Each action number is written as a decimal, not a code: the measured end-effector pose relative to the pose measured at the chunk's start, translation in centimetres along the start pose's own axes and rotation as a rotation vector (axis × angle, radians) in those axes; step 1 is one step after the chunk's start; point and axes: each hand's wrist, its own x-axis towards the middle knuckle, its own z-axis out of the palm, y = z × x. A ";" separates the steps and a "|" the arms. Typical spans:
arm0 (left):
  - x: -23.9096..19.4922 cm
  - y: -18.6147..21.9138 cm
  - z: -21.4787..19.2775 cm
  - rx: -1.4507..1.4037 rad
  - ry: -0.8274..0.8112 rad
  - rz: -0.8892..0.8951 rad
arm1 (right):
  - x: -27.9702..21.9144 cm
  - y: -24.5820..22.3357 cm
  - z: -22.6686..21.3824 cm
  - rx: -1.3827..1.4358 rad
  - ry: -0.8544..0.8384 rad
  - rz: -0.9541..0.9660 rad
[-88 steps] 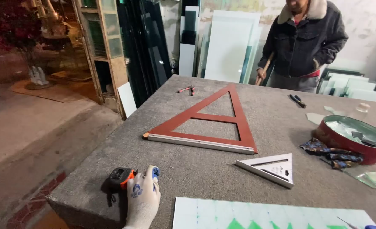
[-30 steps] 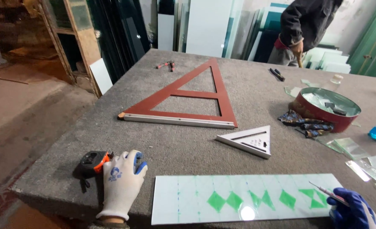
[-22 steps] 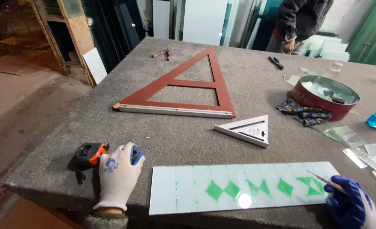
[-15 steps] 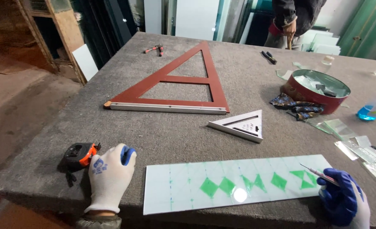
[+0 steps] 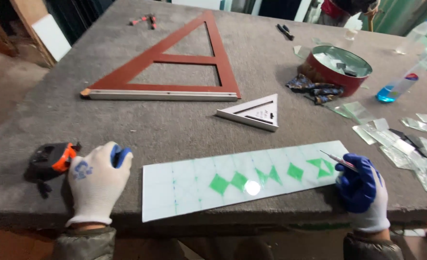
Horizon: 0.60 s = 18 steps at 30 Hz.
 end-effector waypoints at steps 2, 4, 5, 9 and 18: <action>0.0 0.6 -1.3 -0.017 -0.068 -0.067 | -0.1 -0.9 0.0 0.085 0.004 0.039; -0.1 0.9 -1.8 -0.036 -0.136 -0.137 | -0.2 -1.1 0.3 0.167 0.009 0.073; -0.1 0.8 -1.7 -0.026 -0.134 -0.144 | -0.3 -0.6 0.7 0.697 0.103 0.480; -0.3 0.2 -0.9 0.011 -0.126 -0.105 | -3.2 -3.0 -0.3 1.276 0.274 0.869; -0.2 -0.7 1.1 -0.104 -0.018 0.211 | -18.3 2.9 3.3 1.157 0.158 1.381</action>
